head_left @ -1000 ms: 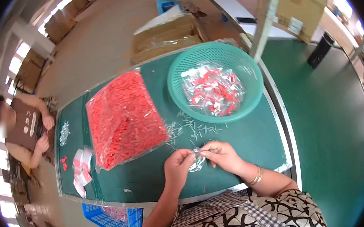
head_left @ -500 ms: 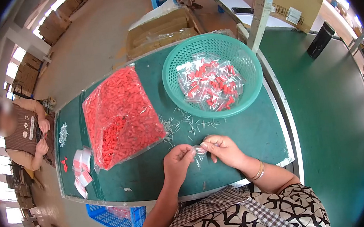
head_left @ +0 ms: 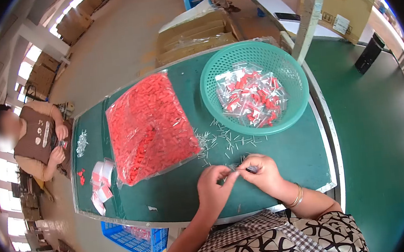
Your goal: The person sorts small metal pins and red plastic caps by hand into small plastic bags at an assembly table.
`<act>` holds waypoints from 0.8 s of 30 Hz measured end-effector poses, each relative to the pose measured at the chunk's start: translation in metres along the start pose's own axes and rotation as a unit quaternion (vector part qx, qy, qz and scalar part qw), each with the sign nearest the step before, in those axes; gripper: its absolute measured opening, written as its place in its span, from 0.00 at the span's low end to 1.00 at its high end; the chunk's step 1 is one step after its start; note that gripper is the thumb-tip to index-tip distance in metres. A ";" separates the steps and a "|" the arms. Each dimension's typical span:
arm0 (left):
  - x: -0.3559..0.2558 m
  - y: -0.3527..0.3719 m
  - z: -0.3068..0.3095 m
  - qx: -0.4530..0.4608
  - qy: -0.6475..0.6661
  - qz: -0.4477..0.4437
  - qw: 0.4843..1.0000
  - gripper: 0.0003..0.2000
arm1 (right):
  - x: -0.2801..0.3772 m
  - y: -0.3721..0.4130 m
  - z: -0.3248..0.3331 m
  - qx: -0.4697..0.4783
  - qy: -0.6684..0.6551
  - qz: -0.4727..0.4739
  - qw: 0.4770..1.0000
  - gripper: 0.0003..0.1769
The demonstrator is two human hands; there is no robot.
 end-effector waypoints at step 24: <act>0.011 -0.006 -0.020 -0.016 0.121 0.086 0.989 0.05 | 0.014 0.002 -0.004 -0.040 0.122 0.069 0.989 0.08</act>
Point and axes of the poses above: each hand's wrist, its own y-axis away from the middle knuckle, its own z-axis out of the back of the hand, x = y × z, the point moved 2 cm from there along -y, towards the middle knuckle, and after that the axes turned 7 degrees about x, right-handed, at the moved point
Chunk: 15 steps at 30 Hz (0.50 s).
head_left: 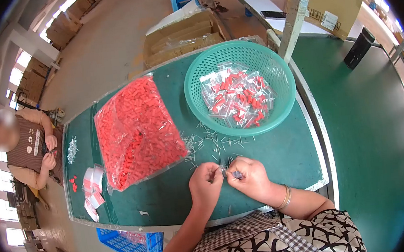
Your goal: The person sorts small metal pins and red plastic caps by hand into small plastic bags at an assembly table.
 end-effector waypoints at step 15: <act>-0.011 -0.005 0.018 0.071 0.009 -0.005 0.997 0.23 | 0.006 -0.010 0.013 0.061 0.054 0.064 0.995 0.20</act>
Point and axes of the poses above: each hand's wrist, its own y-axis away from the middle knuckle, its own z-axis out of the back of the hand, x = y × z, the point moved 2 cm from there along -y, towards the middle knuckle, and after that the axes turned 7 degrees about x, right-handed, at the moved point
